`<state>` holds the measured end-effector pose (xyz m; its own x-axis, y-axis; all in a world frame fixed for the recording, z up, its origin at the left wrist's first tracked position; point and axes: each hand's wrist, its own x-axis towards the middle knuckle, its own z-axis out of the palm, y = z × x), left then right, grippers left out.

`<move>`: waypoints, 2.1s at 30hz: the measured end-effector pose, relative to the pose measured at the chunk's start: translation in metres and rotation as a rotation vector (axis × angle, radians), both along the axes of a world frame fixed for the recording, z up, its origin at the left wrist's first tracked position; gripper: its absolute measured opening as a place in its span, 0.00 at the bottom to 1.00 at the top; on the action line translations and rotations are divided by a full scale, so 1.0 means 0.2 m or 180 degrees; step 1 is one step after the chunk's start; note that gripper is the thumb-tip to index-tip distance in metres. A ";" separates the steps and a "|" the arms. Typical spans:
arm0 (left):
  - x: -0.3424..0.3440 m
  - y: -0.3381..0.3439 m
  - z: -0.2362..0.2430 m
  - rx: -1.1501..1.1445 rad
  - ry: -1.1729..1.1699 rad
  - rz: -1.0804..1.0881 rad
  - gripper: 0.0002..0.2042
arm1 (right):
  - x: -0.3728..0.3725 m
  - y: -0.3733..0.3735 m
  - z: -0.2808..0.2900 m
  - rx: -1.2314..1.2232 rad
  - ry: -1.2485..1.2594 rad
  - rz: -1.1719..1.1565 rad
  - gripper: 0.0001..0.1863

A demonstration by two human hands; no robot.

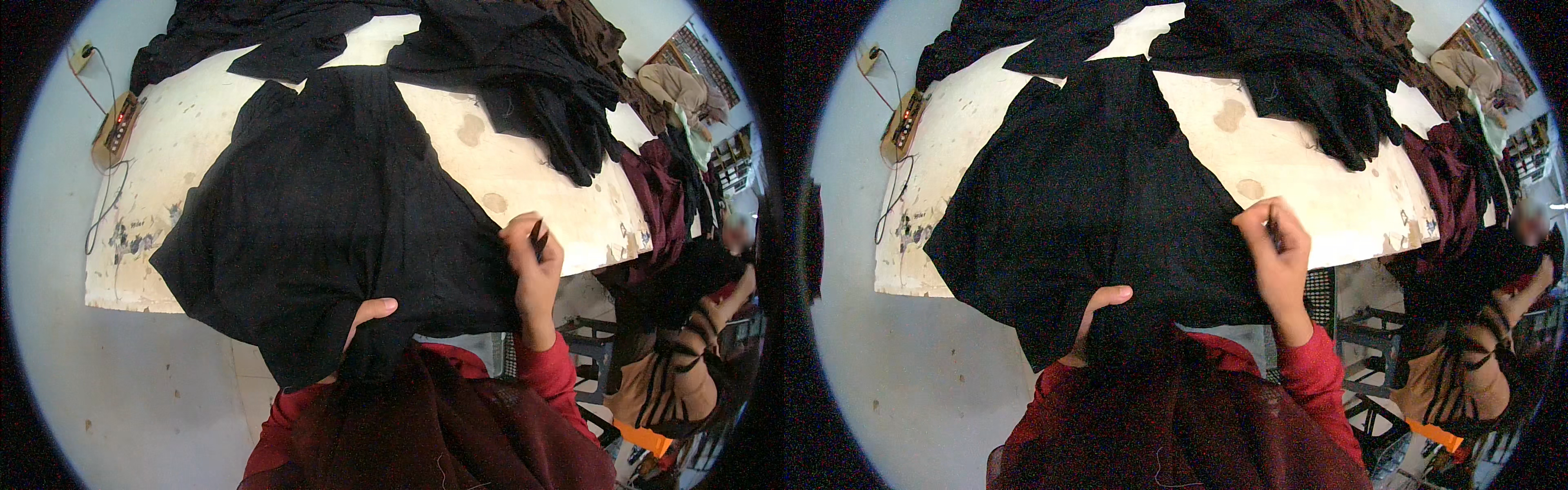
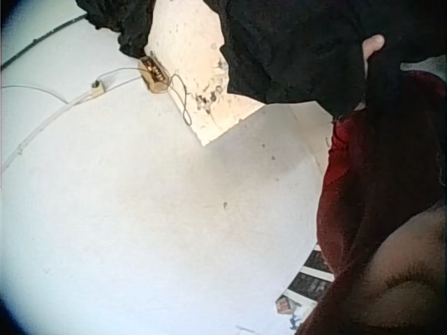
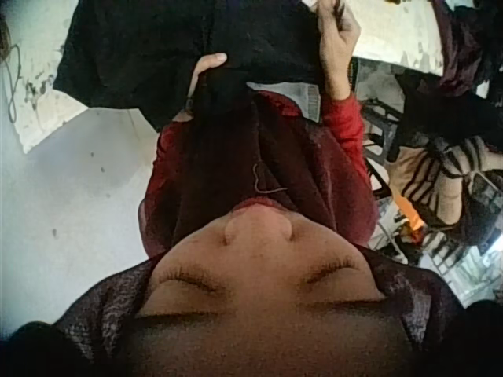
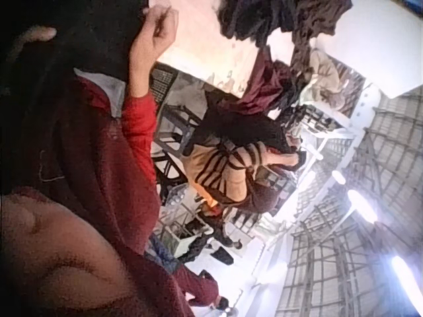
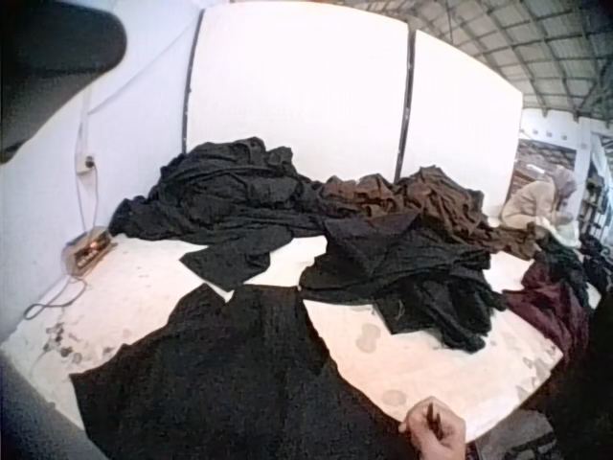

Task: The person uses a small blade to cut along the seams and edges of a black garment laid on a table. They repeatedly adjust the fabric, lift sections, and make precise cuts along the garment's length.

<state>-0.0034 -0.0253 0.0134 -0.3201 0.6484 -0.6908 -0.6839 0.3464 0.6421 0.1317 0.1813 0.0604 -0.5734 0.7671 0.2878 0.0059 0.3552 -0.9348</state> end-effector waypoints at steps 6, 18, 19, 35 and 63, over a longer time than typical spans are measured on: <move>-0.01 0.00 -0.15 0.0282 -0.0264 0.0140 0.21 | -0.08 -0.16 -0.03 0.0976 -0.0207 0.1227 0.15; -0.02 0.01 -0.11 0.0295 0.0280 0.0207 0.25 | -0.22 -0.14 0.03 0.0720 -0.0500 0.1334 0.12; -0.02 0.01 -0.10 0.0283 0.0317 0.0202 0.25 | -0.22 -0.11 -0.03 0.0637 -0.0426 0.1090 0.10; 0.01 0.01 -0.08 0.0211 0.0714 0.0192 0.32 | -0.11 -0.08 0.10 0.1474 -0.0801 0.1233 0.13; 0.06 0.01 0.03 0.0071 0.1640 0.0234 0.44 | -0.21 -0.19 -0.03 -0.0587 -0.0733 0.1262 0.09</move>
